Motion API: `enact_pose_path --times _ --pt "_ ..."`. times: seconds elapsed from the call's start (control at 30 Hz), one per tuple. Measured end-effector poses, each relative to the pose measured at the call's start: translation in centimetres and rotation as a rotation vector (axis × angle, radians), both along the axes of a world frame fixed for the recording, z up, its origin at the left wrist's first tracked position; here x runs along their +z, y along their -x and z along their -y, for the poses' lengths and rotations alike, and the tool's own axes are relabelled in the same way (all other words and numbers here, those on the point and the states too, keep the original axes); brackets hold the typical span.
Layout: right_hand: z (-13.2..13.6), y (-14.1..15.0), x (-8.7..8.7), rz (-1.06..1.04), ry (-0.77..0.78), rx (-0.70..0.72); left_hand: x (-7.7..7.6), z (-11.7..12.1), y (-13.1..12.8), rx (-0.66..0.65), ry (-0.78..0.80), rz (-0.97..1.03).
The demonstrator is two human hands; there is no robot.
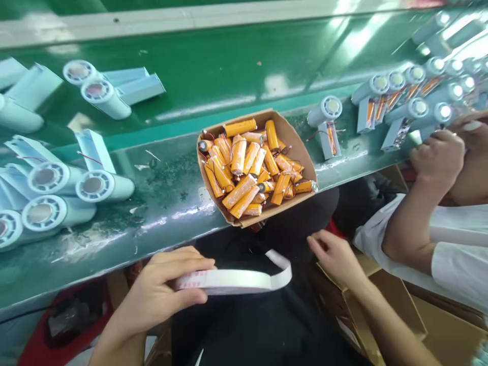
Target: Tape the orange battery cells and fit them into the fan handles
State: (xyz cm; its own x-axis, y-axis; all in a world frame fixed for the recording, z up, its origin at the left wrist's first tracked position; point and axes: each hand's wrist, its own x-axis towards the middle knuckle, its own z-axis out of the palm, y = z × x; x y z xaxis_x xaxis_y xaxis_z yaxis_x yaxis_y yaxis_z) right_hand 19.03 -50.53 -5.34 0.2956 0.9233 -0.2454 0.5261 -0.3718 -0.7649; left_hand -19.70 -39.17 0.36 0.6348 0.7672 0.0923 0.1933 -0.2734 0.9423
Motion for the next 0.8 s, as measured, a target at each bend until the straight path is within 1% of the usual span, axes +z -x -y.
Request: enact_pose_path --times 0.07,0.13,0.17,0.2,0.23,0.27,0.3,0.33,0.37,0.4,0.43,0.47,0.5,0.53,0.57,0.63,0.67,0.7,0.73,0.8 --pt "-4.3 -0.5 3.0 0.116 -0.278 0.187 1.4 -0.8 0.4 0.012 -0.028 0.063" --pt "-9.1 1.2 6.4 0.207 -0.564 0.423 2.8 -1.8 0.4 -0.001 -0.073 0.069" --pt "-11.3 2.6 7.9 0.275 -0.658 0.576 3.5 -2.3 0.2 -0.007 -0.103 0.052" --pt "-13.2 4.3 9.3 0.352 -0.699 0.73 4.0 -2.8 0.0 -0.009 -0.135 0.024" --pt "-14.7 6.0 10.3 0.441 -0.698 0.872 4.5 -3.2 -0.3 -0.009 -0.163 -0.008" --pt "-15.9 7.7 11.0 0.533 -0.662 0.99 4.8 -3.5 -0.5 -0.012 -0.183 -0.039" --pt "-16.7 9.1 11.5 0.622 -0.604 1.077 5.0 -3.7 -0.7 -0.015 -0.188 -0.069" --pt "-17.1 10.1 11.7 0.698 -0.54 1.13 5.1 -3.9 -0.9 -0.02 -0.178 -0.096" --pt "-17.4 10.7 11.7 0.751 -0.48 1.154 5.1 -4.0 -0.9 -0.027 -0.157 -0.12" --pt "-17.6 10.8 11.6 0.772 -0.432 1.157 5.0 -4.1 -0.9 -0.033 -0.126 -0.144" --pt "-17.6 10.5 11.4 0.75 -0.401 1.153 4.9 -4.2 -0.8 -0.039 -0.092 -0.168" --pt "-17.7 9.9 11.2 0.682 -0.383 1.152 4.8 -4.3 -0.7 -0.044 -0.06 -0.186" --pt "-17.7 9.1 11.1 0.571 -0.377 1.141 4.7 -4.4 -0.7 -0.048 -0.037 -0.198" --pt "-17.8 8.2 11.0 0.426 -0.386 1.1 4.6 -4.5 -0.6 -0.054 -0.023 -0.205" --pt "-17.7 7.4 10.9 0.258 -0.404 1.017 4.6 -4.7 -0.6 -0.061 -0.018 -0.208" --pt "-17.5 6.2 10.8 -0.11 -0.449 0.751 4.7 -5.1 -0.8 -0.085 -0.025 -0.214" --pt "-17.3 5.9 10.8 -0.286 -0.446 0.611 4.9 -5.3 -1.0 -0.101 -0.03 -0.223" --pt "-16.9 5.9 10.9 -0.447 -0.417 0.504 5.2 -5.6 -1.4 -0.119 -0.036 -0.233" --pt "-16.6 6.0 10.9 -0.589 -0.367 0.446 5.5 -5.9 -1.7 -0.136 -0.041 -0.245" --pt "-15.9 6.6 11.2 -0.791 -0.255 0.432 6.2 -6.4 -2.6 -0.166 -0.056 -0.266"
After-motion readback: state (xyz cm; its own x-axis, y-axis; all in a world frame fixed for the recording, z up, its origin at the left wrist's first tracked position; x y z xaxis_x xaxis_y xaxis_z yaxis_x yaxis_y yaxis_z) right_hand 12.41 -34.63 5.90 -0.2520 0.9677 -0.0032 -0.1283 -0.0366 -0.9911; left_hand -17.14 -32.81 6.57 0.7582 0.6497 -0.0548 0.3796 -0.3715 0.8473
